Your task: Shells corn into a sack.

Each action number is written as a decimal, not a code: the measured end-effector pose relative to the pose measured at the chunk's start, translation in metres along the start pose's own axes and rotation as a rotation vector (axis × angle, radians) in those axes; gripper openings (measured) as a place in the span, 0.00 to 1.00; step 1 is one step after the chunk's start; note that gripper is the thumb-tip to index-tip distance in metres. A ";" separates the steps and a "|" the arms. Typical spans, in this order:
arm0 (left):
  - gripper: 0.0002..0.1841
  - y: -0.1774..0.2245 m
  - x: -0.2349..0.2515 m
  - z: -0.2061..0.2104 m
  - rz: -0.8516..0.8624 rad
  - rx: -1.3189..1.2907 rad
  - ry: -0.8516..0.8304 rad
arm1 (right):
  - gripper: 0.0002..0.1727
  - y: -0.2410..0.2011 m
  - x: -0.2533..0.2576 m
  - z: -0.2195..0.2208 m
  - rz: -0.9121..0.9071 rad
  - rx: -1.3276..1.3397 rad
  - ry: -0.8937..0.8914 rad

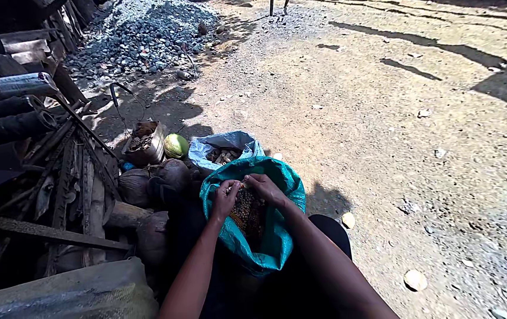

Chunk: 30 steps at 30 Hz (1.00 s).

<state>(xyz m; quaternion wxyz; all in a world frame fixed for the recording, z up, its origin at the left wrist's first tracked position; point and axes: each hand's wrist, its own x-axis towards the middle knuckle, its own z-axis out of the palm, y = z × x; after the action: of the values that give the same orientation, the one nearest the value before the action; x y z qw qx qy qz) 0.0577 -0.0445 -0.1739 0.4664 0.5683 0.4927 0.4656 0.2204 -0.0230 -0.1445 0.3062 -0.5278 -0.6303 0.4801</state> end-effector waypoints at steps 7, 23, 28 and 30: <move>0.11 -0.001 0.000 -0.001 0.011 -0.105 -0.108 | 0.22 0.001 0.000 0.001 0.009 -0.148 0.052; 0.11 0.001 -0.001 0.002 -0.058 -0.143 -0.057 | 0.23 0.001 -0.001 0.003 0.018 -0.184 0.044; 0.09 0.002 -0.002 0.002 -0.103 -0.135 -0.095 | 0.23 -0.003 -0.003 0.005 0.013 -0.273 0.060; 0.11 0.000 -0.002 0.002 -0.065 -0.018 -0.126 | 0.23 -0.003 -0.004 0.007 0.035 -0.304 0.066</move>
<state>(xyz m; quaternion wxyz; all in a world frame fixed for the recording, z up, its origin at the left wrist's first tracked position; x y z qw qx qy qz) 0.0597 -0.0468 -0.1748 0.5164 0.5761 0.4762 0.4179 0.2142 -0.0287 -0.1432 0.2348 -0.5944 -0.6759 0.3670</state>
